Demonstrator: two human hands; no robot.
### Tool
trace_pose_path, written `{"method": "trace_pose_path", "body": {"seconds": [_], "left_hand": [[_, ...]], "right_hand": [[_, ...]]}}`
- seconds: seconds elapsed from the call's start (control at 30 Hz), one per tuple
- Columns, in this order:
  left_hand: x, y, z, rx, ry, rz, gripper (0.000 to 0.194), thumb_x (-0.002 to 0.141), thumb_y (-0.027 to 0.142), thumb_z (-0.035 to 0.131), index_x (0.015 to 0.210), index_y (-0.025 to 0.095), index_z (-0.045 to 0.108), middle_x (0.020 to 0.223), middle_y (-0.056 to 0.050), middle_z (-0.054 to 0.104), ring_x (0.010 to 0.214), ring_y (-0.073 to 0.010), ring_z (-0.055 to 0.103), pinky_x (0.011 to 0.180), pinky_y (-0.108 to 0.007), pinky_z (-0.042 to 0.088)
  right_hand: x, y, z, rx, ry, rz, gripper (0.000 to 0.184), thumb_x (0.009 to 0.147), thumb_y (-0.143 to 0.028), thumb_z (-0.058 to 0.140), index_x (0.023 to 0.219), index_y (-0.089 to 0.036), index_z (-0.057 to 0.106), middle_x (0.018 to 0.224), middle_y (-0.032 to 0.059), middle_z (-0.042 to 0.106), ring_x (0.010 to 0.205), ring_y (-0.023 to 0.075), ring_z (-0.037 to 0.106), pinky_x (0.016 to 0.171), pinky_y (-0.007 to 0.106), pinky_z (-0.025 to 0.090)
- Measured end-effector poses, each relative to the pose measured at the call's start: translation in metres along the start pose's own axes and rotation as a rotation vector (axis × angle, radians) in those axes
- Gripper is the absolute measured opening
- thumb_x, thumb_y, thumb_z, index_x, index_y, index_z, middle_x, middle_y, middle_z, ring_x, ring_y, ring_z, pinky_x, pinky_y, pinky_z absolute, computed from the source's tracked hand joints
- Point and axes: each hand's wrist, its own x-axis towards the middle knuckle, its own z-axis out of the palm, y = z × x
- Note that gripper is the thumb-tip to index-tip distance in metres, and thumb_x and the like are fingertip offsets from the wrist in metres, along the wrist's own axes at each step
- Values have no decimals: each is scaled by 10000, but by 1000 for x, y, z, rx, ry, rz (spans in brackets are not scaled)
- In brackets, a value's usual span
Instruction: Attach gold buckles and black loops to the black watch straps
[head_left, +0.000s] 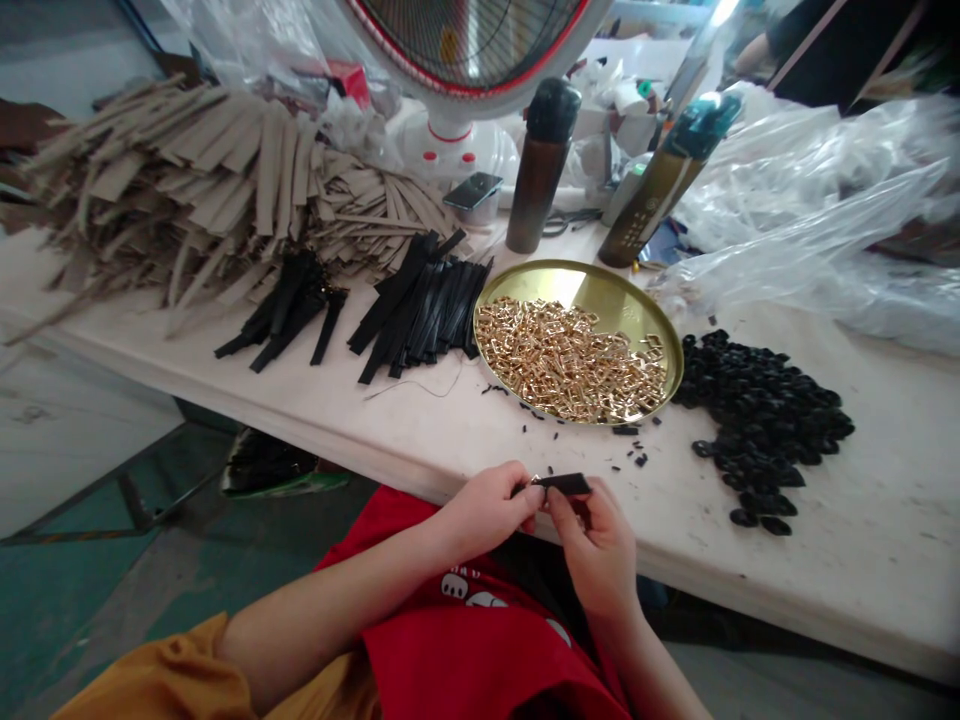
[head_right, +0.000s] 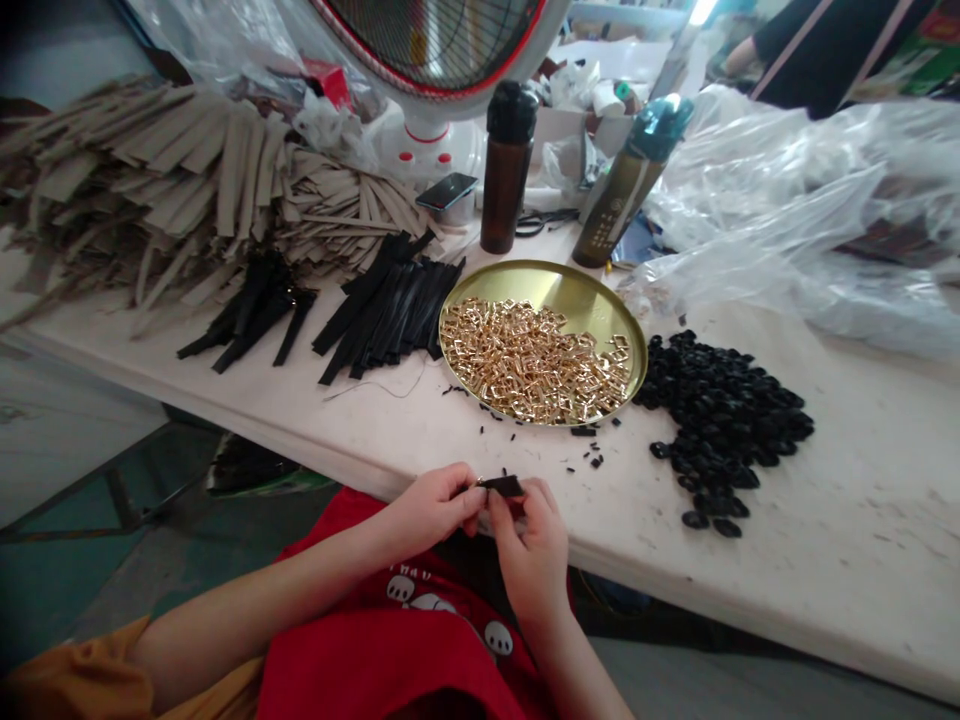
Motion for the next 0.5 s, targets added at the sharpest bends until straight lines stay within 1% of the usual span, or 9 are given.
{"method": "trace_pose_path", "body": {"seconds": [0.1,0.17,0.2,0.3,0.4,0.5], "left_hand": [[-5,4,-2,-33,-44,3,245,808,381,406,738,157,478,606,27,561,482,-72,414,480,-186,310],[-9,7,-4,-61,-81,-12,263,804,402,412,725,158,469,597,30,554,455,-65,397,458,-182,304],[-10,7,-5,-78,-96,-22,270,800,411,419,718,159,464,597,29,555,447,-64,397,451,-182,305],[-13,4,-5,-159,-123,-29,293,787,443,439,721,158,461,636,16,579,463,-70,446,470,-187,338],[-14,-2,-3,-231,-139,-35,315,770,460,462,717,150,471,690,-5,599,497,-79,495,502,-197,365],[-16,-3,-2,-232,-162,-56,313,773,448,459,711,143,483,710,-11,601,490,-71,486,495,-192,363]], "right_hand": [[1,2,-2,371,-115,254,217,781,-388,540,679,-198,515,581,-32,483,570,125,460,582,267,394],[1,3,-2,561,-147,351,240,774,-396,553,651,-199,490,541,-49,462,526,107,436,550,247,383],[1,3,-1,602,-146,369,236,766,-393,567,654,-199,494,538,-52,466,519,100,432,543,237,376],[-4,3,0,583,-145,364,214,757,-386,587,676,-199,520,542,-54,488,522,94,439,547,226,368],[-10,3,3,558,-167,357,217,765,-392,578,682,-198,527,558,-48,514,543,102,468,571,237,383],[-15,3,5,592,-171,386,232,769,-390,574,661,-195,513,545,-50,514,536,98,474,556,229,383]]}}
